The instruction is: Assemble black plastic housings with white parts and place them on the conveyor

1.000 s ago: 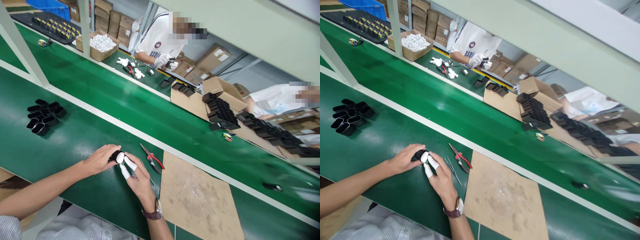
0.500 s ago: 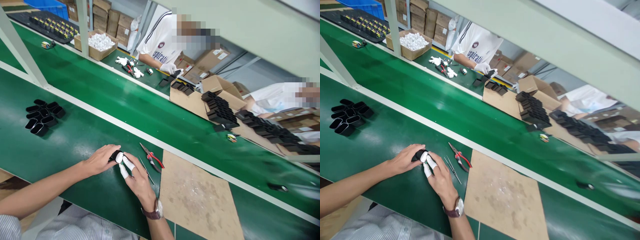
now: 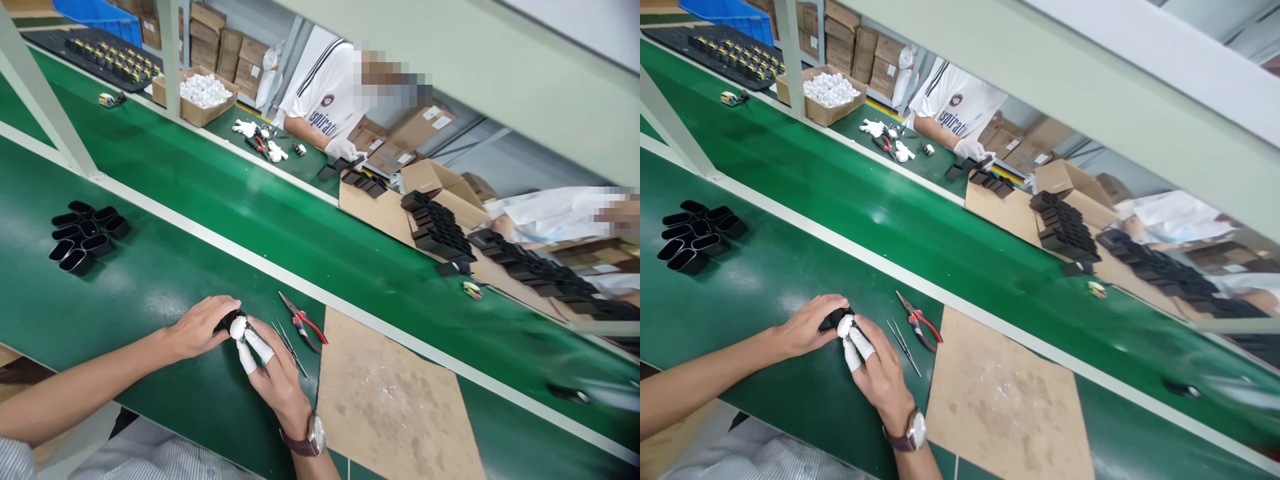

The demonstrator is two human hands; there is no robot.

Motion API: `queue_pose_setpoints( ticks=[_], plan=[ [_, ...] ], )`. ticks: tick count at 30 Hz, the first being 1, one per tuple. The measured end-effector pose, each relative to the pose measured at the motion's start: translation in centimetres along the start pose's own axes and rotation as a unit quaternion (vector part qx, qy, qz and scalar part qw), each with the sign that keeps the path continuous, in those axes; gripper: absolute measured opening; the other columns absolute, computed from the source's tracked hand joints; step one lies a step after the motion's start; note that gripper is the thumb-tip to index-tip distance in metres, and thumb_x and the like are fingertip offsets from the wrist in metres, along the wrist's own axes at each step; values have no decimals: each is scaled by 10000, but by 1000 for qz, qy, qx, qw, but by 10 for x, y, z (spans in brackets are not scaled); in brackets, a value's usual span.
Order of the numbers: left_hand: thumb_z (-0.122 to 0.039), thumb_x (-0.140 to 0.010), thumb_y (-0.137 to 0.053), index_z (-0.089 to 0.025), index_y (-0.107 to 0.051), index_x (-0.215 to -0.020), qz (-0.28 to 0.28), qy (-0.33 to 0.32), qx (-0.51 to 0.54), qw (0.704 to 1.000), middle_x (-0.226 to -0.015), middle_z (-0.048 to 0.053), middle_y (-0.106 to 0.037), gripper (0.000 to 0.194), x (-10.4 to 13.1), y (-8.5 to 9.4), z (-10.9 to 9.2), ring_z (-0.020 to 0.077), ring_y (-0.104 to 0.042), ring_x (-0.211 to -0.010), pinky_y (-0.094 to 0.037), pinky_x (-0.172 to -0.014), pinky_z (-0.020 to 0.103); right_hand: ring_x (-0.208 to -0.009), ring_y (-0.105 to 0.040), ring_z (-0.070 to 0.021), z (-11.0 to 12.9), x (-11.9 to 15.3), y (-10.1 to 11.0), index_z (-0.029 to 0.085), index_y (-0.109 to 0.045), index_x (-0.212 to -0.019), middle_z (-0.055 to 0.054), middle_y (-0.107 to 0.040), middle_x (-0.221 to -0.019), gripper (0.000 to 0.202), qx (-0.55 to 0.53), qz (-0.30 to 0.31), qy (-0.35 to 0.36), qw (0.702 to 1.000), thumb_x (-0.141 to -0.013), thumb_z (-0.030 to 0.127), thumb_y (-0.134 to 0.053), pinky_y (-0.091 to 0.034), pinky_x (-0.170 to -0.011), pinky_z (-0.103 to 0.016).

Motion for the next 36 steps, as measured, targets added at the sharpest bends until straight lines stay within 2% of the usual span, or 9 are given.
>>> queue_pose_setpoints(
  ticks=[4, 9, 16, 20, 28, 36],
  plan=[
    [-219, -1039, -567, -215, -346, -1550, -4, -7, -4, 1000, -1307, 181, -670, 557, -1, 1, -1, 320, -672, -1216, -594, -970, 492, -1260, -682, -289, -5, 2, -1, 242, -539, -1508, -148, -681, -1375, 661, -22, -20, -19, 999, -909, 8, -692, -642, -1025, -463],
    [-224, -1031, -588, -214, -346, -1550, 11, -2, -6, 1000, -1319, 180, -670, 573, -2, 0, -2, 317, -670, -1228, -583, -988, 479, -1230, -697, -274, -11, 4, -3, 255, -577, -1472, -136, -688, -1361, 616, -46, -34, -33, 998, -915, 17, -687, -650, -1004, -446],
    [-280, -1041, -600, -197, -366, -1535, 8, 10, 6, 1000, -1328, 195, -661, 553, -1, 1, 0, 327, -681, -1186, -592, -955, 503, -1241, -689, -256, -12, 0, -3, 259, -578, -1456, -124, -681, -1372, 579, -60, -18, -57, 996, -931, 40, -688, -629, -1038, -442],
    [-290, -1026, -630, -222, -357, -1543, 11, 24, 13, 1000, -1305, 171, -675, 588, 0, 1, 1, 323, -685, -1180, -590, -968, 510, -1239, -692, -250, -11, -3, -3, 260, -593, -1430, -117, -689, -1359, 525, -53, -13, -72, 996, -948, 74, -683, -625, -1045, -434],
    [-278, -1022, -640, -239, -345, -1562, 4, 24, 17, 1000, -1298, 156, -677, 617, -1, 2, 2, 314, -682, -1185, -591, -981, 504, -1270, -676, -256, -8, -7, -2, 281, -532, -1496, -120, -670, -1393, 599, -28, 10, -39, 999, -955, 63, -671, -630, -1041, -434],
    [-312, -1043, -622, -229, -356, -1553, 16, 26, 26, 999, -1302, 163, -665, 580, 1, -1, 4, 320, -670, -1203, -593, -985, 518, -1273, -673, -259, -9, -7, -2, 266, -559, -1459, -128, -662, -1403, 549, -22, 13, -32, 999, -959, 71, -675, -633, -1029, -428]
  ],
)
Point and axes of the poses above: each hand's wrist, its own x-axis away from the middle knuckle, its own y-axis out of the back of the hand, z = x × y, the point moved 5 cm from there along -x, towards the middle knuckle
